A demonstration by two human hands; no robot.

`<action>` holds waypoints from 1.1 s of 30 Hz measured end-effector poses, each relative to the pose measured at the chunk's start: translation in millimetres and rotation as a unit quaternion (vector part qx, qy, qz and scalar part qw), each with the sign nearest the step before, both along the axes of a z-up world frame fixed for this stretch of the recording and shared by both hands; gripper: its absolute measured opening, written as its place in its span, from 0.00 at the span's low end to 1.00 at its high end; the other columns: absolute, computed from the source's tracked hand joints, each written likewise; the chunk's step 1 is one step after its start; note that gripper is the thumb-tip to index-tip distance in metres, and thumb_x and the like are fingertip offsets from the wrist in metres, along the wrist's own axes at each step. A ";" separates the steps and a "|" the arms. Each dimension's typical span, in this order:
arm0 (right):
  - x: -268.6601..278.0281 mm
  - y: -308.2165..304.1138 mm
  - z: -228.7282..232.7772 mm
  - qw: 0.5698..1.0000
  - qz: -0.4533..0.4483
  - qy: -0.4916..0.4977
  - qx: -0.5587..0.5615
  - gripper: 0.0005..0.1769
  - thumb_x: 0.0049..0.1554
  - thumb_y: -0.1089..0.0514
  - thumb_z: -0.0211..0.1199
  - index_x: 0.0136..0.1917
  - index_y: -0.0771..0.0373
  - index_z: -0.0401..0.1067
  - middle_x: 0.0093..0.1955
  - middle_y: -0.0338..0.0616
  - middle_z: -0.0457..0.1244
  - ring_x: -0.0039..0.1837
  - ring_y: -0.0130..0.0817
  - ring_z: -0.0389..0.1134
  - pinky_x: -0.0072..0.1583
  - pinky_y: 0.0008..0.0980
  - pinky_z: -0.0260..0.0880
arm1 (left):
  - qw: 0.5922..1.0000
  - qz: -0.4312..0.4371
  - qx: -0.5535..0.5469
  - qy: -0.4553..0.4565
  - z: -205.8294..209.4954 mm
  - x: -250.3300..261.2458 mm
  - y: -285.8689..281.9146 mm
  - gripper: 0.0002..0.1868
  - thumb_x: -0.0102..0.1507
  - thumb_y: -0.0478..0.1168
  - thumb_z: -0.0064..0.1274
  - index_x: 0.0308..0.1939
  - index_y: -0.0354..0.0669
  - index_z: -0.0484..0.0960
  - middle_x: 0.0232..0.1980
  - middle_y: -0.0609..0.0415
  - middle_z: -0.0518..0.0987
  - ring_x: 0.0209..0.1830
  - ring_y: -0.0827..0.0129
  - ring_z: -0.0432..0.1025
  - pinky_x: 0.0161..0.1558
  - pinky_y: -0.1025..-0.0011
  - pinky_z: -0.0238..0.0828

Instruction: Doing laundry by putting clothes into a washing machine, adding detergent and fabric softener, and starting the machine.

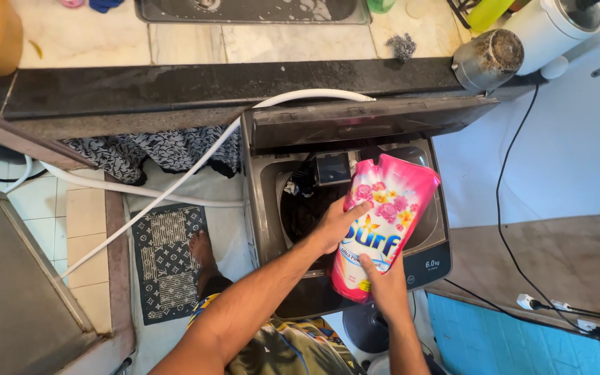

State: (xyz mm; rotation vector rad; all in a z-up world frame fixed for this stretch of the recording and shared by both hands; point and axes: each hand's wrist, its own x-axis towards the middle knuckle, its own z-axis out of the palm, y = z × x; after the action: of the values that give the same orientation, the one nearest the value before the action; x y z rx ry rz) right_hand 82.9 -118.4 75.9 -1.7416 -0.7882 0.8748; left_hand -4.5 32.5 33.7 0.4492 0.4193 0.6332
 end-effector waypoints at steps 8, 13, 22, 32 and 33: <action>-20.8 18.9 22.4 0.961 -0.017 0.142 0.238 0.29 0.66 0.52 0.50 0.76 0.65 0.53 0.72 0.44 0.60 0.71 0.33 0.63 0.71 0.34 0.62 | 0.956 0.023 0.269 0.112 66.9 -51.9 0.8 0.21 0.65 0.44 0.61 0.57 0.33 0.80 0.46 0.51 0.85 0.42 0.73 0.78 0.46 0.70 0.78; -16.0 32.3 32.5 0.966 -0.067 0.105 0.226 0.25 0.73 0.51 0.46 0.72 0.75 0.60 0.67 0.51 0.64 0.67 0.39 0.66 0.68 0.41 0.65 | 0.929 0.038 0.346 0.128 77.6 -95.6 3.2 0.23 0.66 0.46 0.61 0.58 0.34 0.81 0.48 0.54 0.85 0.45 0.79 0.75 0.50 0.73 0.76; -151.3 138.4 161.4 0.968 0.163 -0.129 0.141 0.21 0.66 0.56 0.55 0.66 0.71 0.72 0.46 0.44 0.68 0.40 0.24 0.62 0.42 0.25 0.60 | 0.949 0.108 0.294 -0.010 78.7 -242.8 91.1 0.35 0.63 0.53 0.66 0.64 0.32 0.74 0.58 0.52 0.82 0.57 0.72 0.75 0.61 0.67 0.73; -349.0 305.1 113.9 0.905 0.395 -0.158 0.011 0.15 0.60 0.53 0.61 0.48 0.67 0.79 0.33 0.43 0.68 0.30 0.27 0.66 0.34 0.30 0.67 | 0.795 0.511 0.131 0.300 9.3 -514.6 153.1 0.18 0.73 0.50 0.43 0.58 0.42 0.77 0.46 0.54 0.78 0.45 0.74 0.73 0.49 0.73 0.71; -362.9 318.5 91.5 0.891 0.407 -0.198 -0.036 0.17 0.60 0.51 0.61 0.44 0.67 0.79 0.30 0.44 0.68 0.30 0.30 0.68 0.36 0.31 0.68 | 0.787 0.513 0.061 0.338 -12.7 -533.2 145.9 0.16 0.73 0.48 0.45 0.56 0.42 0.78 0.44 0.53 0.78 0.42 0.73 0.73 0.46 0.73 0.70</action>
State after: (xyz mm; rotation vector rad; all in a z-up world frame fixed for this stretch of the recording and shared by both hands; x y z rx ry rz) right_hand -280.0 200.2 167.4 -1.6665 -1.8617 1.0960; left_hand -537.7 178.5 21.0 0.5515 1.3659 1.5755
